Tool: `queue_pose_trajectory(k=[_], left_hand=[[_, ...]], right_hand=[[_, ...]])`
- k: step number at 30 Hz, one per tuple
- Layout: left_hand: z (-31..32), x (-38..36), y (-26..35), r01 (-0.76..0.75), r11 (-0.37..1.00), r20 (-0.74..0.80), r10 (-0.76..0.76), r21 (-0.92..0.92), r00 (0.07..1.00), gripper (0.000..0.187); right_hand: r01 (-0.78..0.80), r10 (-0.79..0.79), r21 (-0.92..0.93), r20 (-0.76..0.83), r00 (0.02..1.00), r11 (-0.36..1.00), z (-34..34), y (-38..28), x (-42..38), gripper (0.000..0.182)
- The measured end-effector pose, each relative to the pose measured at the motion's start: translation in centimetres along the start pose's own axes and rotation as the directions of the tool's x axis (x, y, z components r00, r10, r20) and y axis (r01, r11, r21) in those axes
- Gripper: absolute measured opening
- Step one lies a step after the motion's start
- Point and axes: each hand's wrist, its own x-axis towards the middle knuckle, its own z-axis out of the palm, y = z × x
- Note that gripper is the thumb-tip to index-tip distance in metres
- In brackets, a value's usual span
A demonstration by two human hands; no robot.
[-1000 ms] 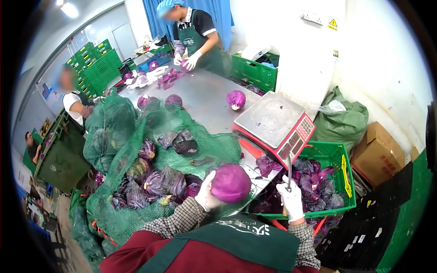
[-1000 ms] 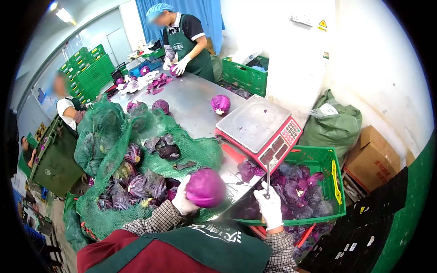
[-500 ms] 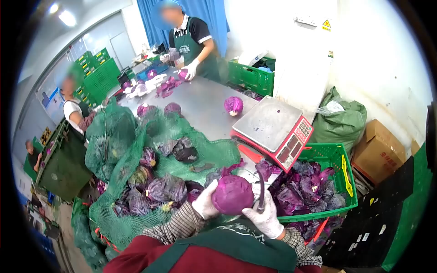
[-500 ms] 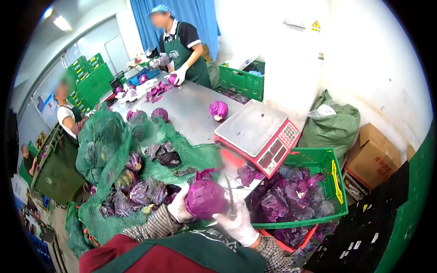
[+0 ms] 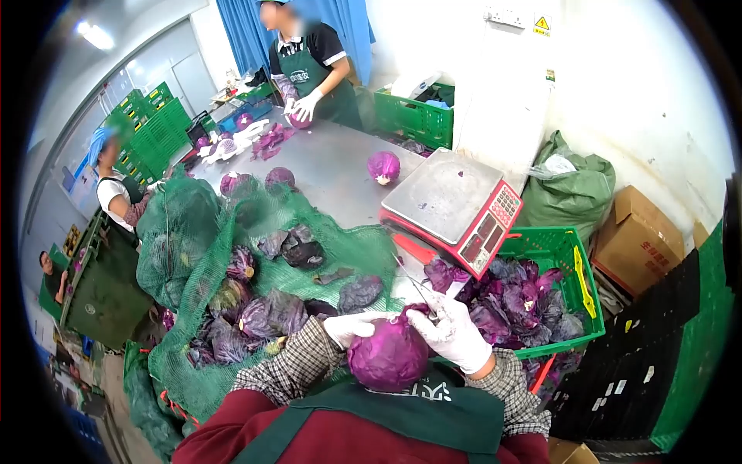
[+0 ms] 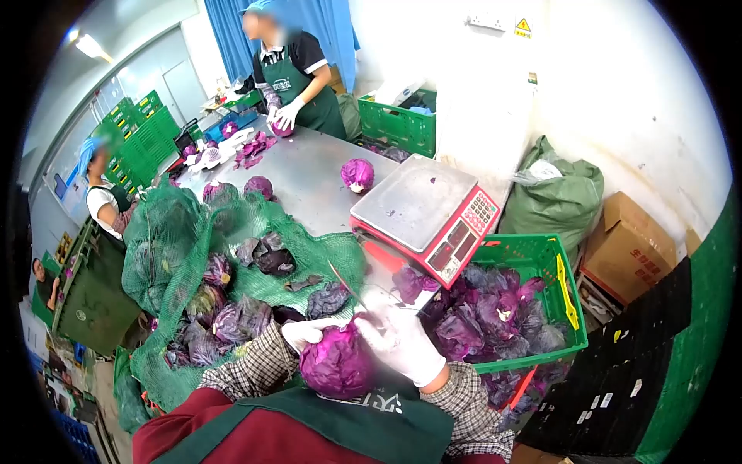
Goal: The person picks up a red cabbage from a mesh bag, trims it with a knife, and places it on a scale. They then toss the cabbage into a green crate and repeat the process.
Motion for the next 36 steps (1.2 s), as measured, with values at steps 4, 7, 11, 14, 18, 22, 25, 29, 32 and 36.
queue_pose_trajectory(k=[4, 7, 11, 14, 18, 22, 25, 29, 32, 36], left_hand=[[2.0, 2.7, 1.7, -0.139, 0.939, 0.369, 0.014, 0.315, 0.929, 0.112], [0.6, 1.4, 0.0, -0.116, 0.983, 0.155, 0.093, 0.143, 0.983, 0.091], [-1.5, 1.0, -2.9, -0.058, 0.934, -0.316, -0.061, -0.353, 0.947, 0.059], [1.8, 2.4, -0.9, -0.016, 0.996, -0.464, -0.027, -0.09, 0.886, 0.074], [1.7, 1.2, -0.8, 0.081, 0.945, -0.611, 0.138, 0.317, 0.779, 0.088], [1.0, 0.8, -3.1, -0.132, 0.957, -0.505, 0.251, 0.26, 0.826, 0.079], [0.0, 1.6, -2.8, -0.262, 0.964, -0.53, 0.242, 0.039, 0.813, 0.069], [-1.4, 6.2, 3.6, -0.558, 0.824, -0.487, 0.531, 0.103, 0.694, 0.074], [-5.3, 11.3, 9.9, -0.331, 0.619, -0.437, 0.76, 0.712, 0.481, 0.089], [-7.2, 17.8, 16.1, -0.094, 0.544, -0.44, 0.758, 0.834, 0.482, 0.097]], right_hand=[[0.031, -0.123, -0.287, -0.31, 0.943, 0.958, 0.1, 7.3, -0.5, 0.019], [-0.287, 0.273, 0.024, -0.396, 0.877, 0.958, -1.0, 9.4, -3.4, 0.057], [-0.355, 0.465, 0.595, -0.036, 0.884, 0.721, 1.1, 5.9, -5.3, 0.063], [-0.502, 0.5, 0.611, 0.193, 0.844, 0.612, 3.5, 9.1, -6.8, 0.045], [-0.587, 0.596, 0.672, 0.262, 0.759, 0.452, 3.6, 8.5, -7.1, 0.045], [-0.56, 0.592, 0.496, 0.109, 0.798, 0.663, 3.5, 5.7, -5.0, 0.047], [-0.475, 0.545, 0.534, 0.032, 0.838, 0.699, 3.3, 5.3, -3.6, 0.05], [-0.226, 0.497, 0.79, -0.112, 0.861, 0.57, 2.4, 4.9, -3.1, 0.043], [-0.412, 0.585, 0.712, 0.002, 0.811, 0.569, 3.6, 7.5, -5.5, 0.043], [-0.49, 0.605, 0.775, 0.179, 0.775, 0.398, 4.6, 7.5, -8.8, 0.044]])
